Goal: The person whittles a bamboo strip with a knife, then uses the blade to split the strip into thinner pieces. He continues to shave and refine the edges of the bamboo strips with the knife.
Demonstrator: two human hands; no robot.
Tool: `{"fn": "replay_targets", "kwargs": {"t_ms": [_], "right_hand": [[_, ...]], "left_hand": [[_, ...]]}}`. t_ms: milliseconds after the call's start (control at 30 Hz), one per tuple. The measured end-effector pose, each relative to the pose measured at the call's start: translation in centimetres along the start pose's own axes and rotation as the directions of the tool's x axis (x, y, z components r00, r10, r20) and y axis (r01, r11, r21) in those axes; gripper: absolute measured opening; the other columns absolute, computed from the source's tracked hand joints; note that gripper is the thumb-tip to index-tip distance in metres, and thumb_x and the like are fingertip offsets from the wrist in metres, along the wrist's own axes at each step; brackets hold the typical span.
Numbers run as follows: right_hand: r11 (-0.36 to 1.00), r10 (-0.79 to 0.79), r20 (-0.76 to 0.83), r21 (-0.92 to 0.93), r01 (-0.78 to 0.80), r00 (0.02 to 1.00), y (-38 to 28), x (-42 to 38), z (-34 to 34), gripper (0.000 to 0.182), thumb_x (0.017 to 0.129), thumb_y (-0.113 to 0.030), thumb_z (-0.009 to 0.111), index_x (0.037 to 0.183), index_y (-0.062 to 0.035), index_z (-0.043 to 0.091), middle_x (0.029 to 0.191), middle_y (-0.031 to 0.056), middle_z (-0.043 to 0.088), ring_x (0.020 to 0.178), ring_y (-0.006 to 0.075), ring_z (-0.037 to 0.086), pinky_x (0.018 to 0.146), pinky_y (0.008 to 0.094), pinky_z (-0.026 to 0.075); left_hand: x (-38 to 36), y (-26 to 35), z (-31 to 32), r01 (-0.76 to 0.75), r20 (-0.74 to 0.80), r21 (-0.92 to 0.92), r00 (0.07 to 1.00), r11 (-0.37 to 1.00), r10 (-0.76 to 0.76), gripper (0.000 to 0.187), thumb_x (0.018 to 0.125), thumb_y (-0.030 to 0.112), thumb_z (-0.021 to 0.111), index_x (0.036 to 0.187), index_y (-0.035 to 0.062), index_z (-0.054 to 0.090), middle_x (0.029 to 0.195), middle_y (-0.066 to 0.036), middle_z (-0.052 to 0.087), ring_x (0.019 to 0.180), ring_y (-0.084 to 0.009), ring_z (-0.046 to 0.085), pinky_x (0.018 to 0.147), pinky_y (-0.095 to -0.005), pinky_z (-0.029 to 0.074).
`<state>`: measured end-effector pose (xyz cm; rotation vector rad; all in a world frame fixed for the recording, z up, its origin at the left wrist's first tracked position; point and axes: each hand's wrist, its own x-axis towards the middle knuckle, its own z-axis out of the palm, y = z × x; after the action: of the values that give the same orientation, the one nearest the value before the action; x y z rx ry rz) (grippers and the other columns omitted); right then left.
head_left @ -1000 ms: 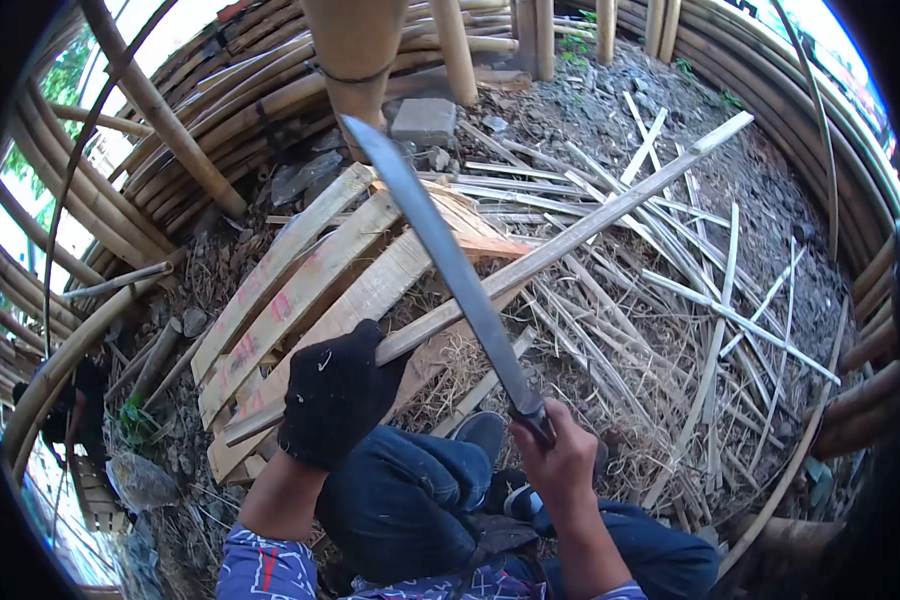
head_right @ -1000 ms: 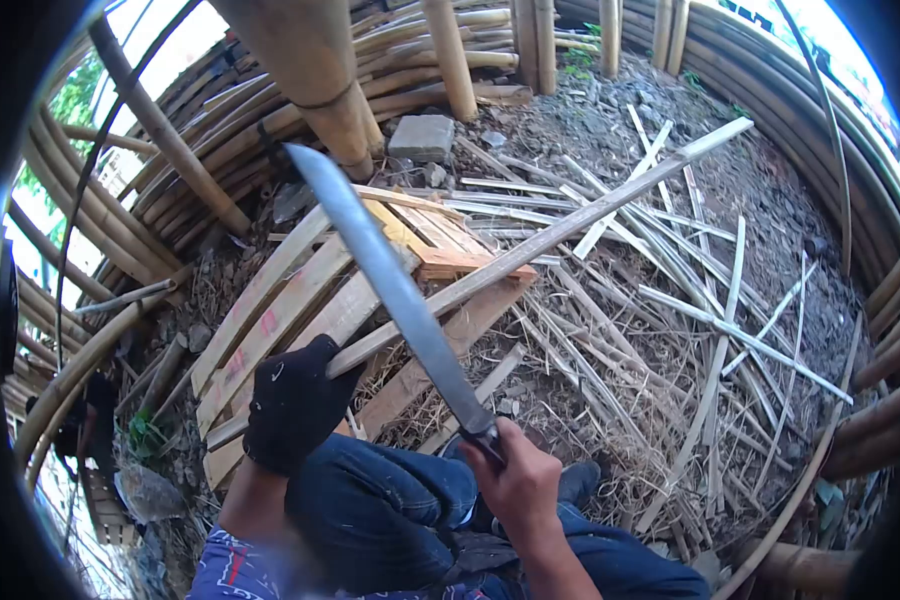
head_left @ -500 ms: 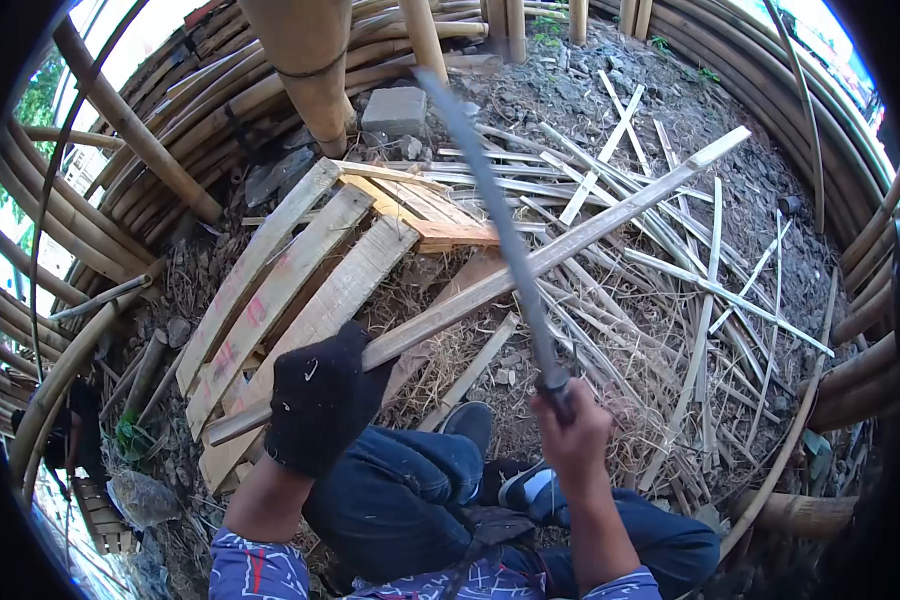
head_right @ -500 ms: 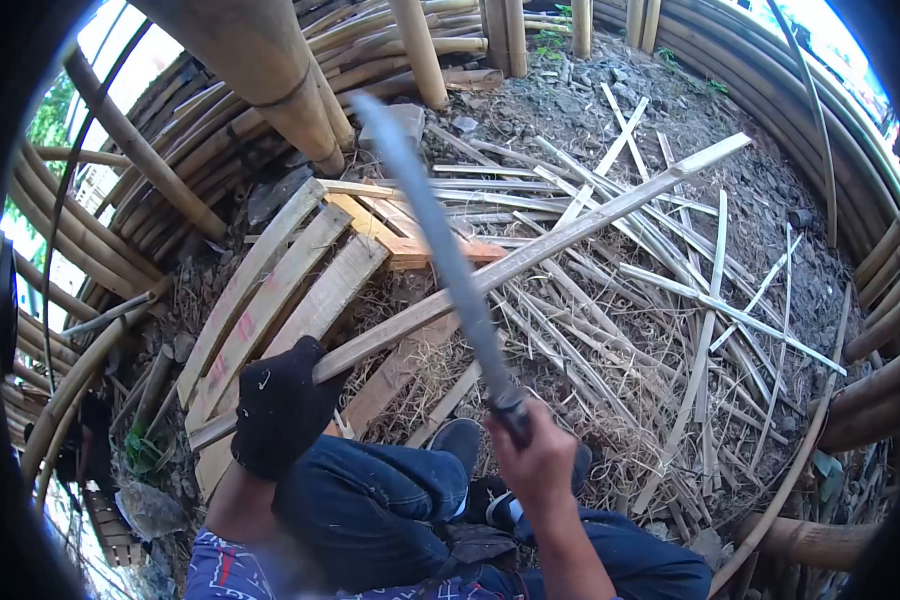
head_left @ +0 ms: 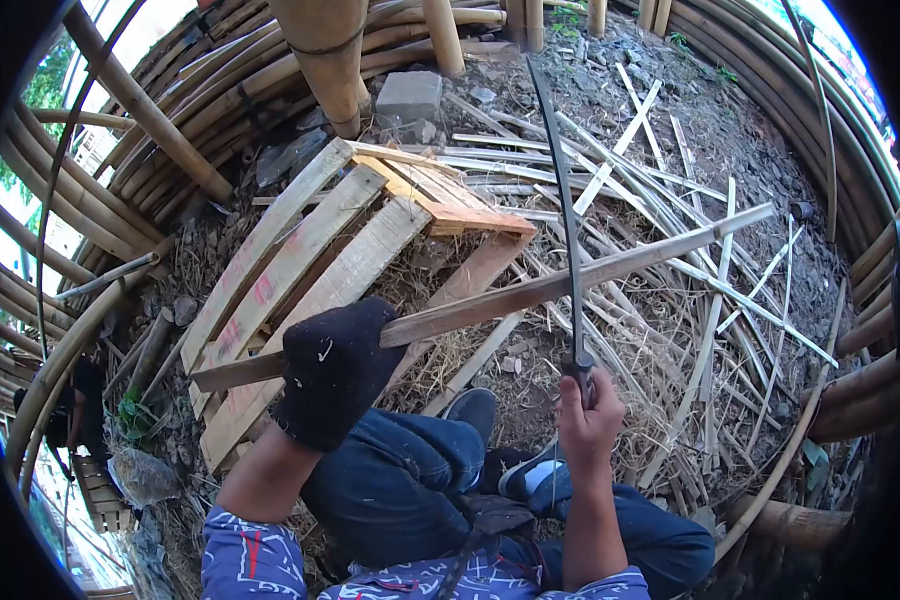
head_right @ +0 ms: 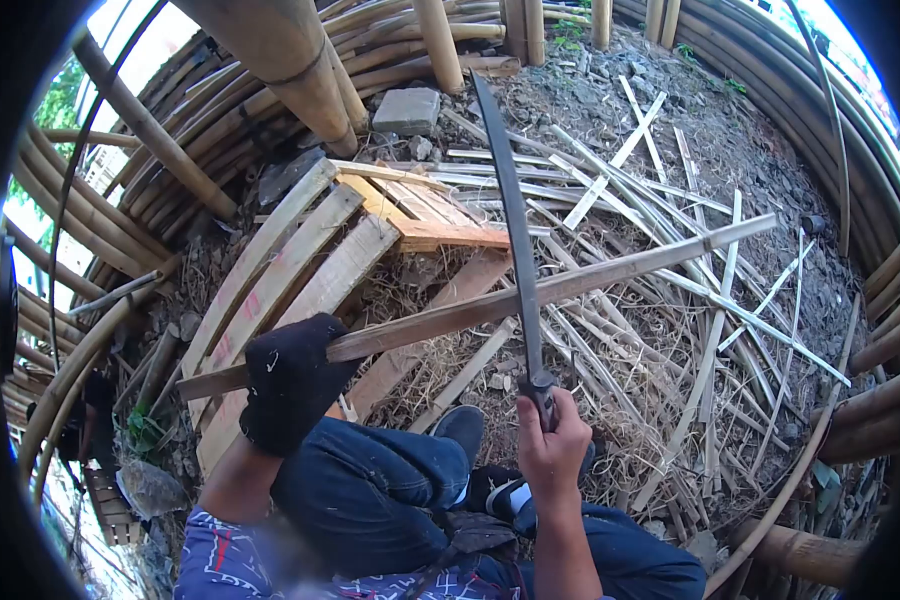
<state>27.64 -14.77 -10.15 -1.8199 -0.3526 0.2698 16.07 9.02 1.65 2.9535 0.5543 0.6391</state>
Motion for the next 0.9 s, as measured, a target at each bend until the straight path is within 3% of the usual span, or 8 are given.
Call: {"fn": "replay_targets", "kwargs": {"t_ms": [67,167,200,367,433,633,733,900], "right_hand": [[0.961,0.076,0.094,0.257,-0.098,0.993,-1.0,-0.4,0.7,0.027,0.095,-0.03,0.063,0.096,-0.003,0.058,0.065,0.0018,0.058,0.049,0.0051,0.053,0.044,0.0192,0.04],[0.954,0.022,0.156,0.292,-0.068,0.988,-2.4,-1.0,2.2,0.018,0.093,-0.018,0.065,0.095,-0.0019,0.057,0.068,0.0003,0.058,0.049,0.0047,0.051,0.045,0.019,0.041],[0.921,0.071,0.174,0.366,-0.131,0.982,-2.0,-1.3,2.8,0.021,0.086,-0.014,0.073,0.096,-0.0013,0.061,0.067,-0.0017,0.058,0.054,0.0034,0.053,0.048,0.0198,0.043],[0.847,0.133,0.207,0.484,-0.22,0.969,-2.3,-2.3,4.7,0.024,0.085,-0.015,0.075,0.099,-0.0029,0.06,0.075,-0.0005,0.061,0.056,0.0033,0.053,0.049,0.0189,0.045],[0.838,0.185,0.235,0.469,-0.279,0.954,-2.1,-2.4,4.7,0.026,0.085,-0.015,0.075,0.101,-0.0028,0.059,0.076,-0.0002,0.061,0.056,0.0037,0.054,0.049,0.0187,0.044],[0.786,0.202,0.2,0.551,-0.28,0.959,-0.5,-1.9,4.7,0.034,0.085,-0.011,0.074,0.109,-0.0007,0.053,0.074,-0.0008,0.056,0.055,0.0066,0.055,0.05,0.0201,0.048],[0.718,0.19,0.134,0.657,-0.231,0.973,-0.4,-1.7,4.6,0.038,0.084,-0.004,0.072,0.114,0.001,0.049,0.083,0.0027,0.055,0.056,0.0095,0.057,0.052,0.0234,0.053],[0.66,0.15,0.102,0.73,-0.177,0.983,-1.8,-1.4,3.8,0.033,0.084,0.002,0.067,0.11,0.0018,0.048,0.08,0.0032,0.054,0.058,0.0129,0.061,0.055,0.0261,0.056]], "left_hand": [[0.1,0.3,0.1,-0.02,0.036,-0.003,0.999,1.0,0.02,0.022,0.07,0.02,0.081,0.08,0.0084,0.065,0.066,-0.012,0.064,0.061,-0.0295,0.065,0.056,-0.0373,0.05],[0.1,0.3,0.7,-0.075,0.108,-0.091,0.991,0.993,0.084,0.024,0.068,0.021,0.081,0.08,0.0088,0.065,0.067,-0.012,0.064,0.062,-0.0294,0.065,0.057,-0.0377,0.05],[0.0,0.2,1.1,-0.11,0.117,-0.114,0.986,0.987,0.123,0.024,0.068,0.022,0.081,0.08,0.0093,0.064,0.067,-0.012,0.063,0.062,-0.0295,0.065,0.057,-0.0386,0.049],[-0.6,0.2,1.4,-0.238,0.121,-0.139,0.959,0.961,0.255,0.025,0.069,0.025,0.08,0.077,0.0106,0.061,0.065,-0.009,0.059,0.062,-0.0295,0.063,0.056,-0.0409,0.047],[-0.4,0.4,1.3,-0.237,0.195,-0.039,0.951,0.971,0.24,0.026,0.069,0.027,0.079,0.077,0.0112,0.059,0.065,-0.009,0.057,0.061,-0.0294,0.061,0.055,-0.0414,0.045],[-1.2,-0.6,2.2,-0.271,0.095,-0.054,0.957,0.961,0.275,0.031,0.068,0.029,0.08,0.081,0.0111,0.059,0.067,-0.008,0.057,0.063,-0.0283,0.061,0.056,-0.0412,0.045],[-0.3,0.6,0.7,-0.237,0.21,-0.056,0.947,0.97,0.243,0.033,0.069,0.032,0.08,0.082,0.0101,0.059,0.068,-0.008,0.058,0.063,-0.0277,0.062,0.057,-0.0409,0.046],[-0.5,1.3,-0.3,-0.224,0.196,-0.093,0.951,0.97,0.239,0.033,0.07,0.027,0.08,0.089,0.0081,0.061,0.073,-0.009,0.06,0.067,-0.0289,0.063,0.06,-0.0399,0.047]]}}
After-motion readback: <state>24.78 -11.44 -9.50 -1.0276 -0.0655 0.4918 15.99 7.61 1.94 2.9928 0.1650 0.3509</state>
